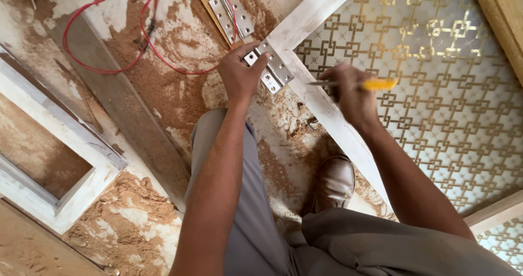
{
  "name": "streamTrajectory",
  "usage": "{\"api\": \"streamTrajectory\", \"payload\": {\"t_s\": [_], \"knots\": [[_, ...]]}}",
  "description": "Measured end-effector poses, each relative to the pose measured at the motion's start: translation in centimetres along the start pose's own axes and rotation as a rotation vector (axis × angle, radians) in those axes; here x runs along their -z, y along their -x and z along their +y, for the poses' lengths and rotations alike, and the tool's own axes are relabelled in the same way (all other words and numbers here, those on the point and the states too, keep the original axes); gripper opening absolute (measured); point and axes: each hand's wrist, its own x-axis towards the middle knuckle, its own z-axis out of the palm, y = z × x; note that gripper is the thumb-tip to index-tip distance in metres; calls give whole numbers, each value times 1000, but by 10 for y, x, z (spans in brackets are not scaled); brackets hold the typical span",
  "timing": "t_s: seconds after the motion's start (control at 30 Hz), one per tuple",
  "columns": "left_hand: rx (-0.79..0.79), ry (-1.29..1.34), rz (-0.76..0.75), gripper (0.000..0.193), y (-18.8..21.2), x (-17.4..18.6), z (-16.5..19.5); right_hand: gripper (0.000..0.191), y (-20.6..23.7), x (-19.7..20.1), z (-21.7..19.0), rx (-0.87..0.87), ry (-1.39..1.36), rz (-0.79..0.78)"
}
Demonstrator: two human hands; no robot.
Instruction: The person sits on the floor of a sawdust-covered room with a wooden window frame across their lap. They position metal hinges against the frame, extend a tape measure and a folding ruler to measure, and mark hinge screw-hole positions on the wood with a pencil, repeating this at different spots on the frame.
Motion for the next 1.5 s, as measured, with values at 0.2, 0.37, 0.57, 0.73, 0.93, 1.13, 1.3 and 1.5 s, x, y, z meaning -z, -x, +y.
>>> {"api": "streamTrajectory", "payload": {"t_s": [0.2,0.37,0.57,0.73,0.93,1.13,1.3,1.5], "knots": [[-127,16,63,32,-2,-6,-10,12,3,-26,8,638,228,-72],[-85,34,57,31,-2,-6,-8,7,1,-35,1,581,195,-94],[26,21,31,33,1,-3,2,6,2,-39,1,628,238,-61],[-148,6,95,32,1,-2,2,5,1,-41,0,644,231,-58],[-137,11,89,32,1,-2,0,6,1,-41,-2,607,209,-101],[-301,4,149,30,0,-2,2,6,0,-40,5,605,204,-116],[18,-14,24,33,0,-4,-1,9,-2,-42,8,701,321,12],[-136,-2,79,31,3,3,11,4,27,-14,3,585,-40,37]]}}
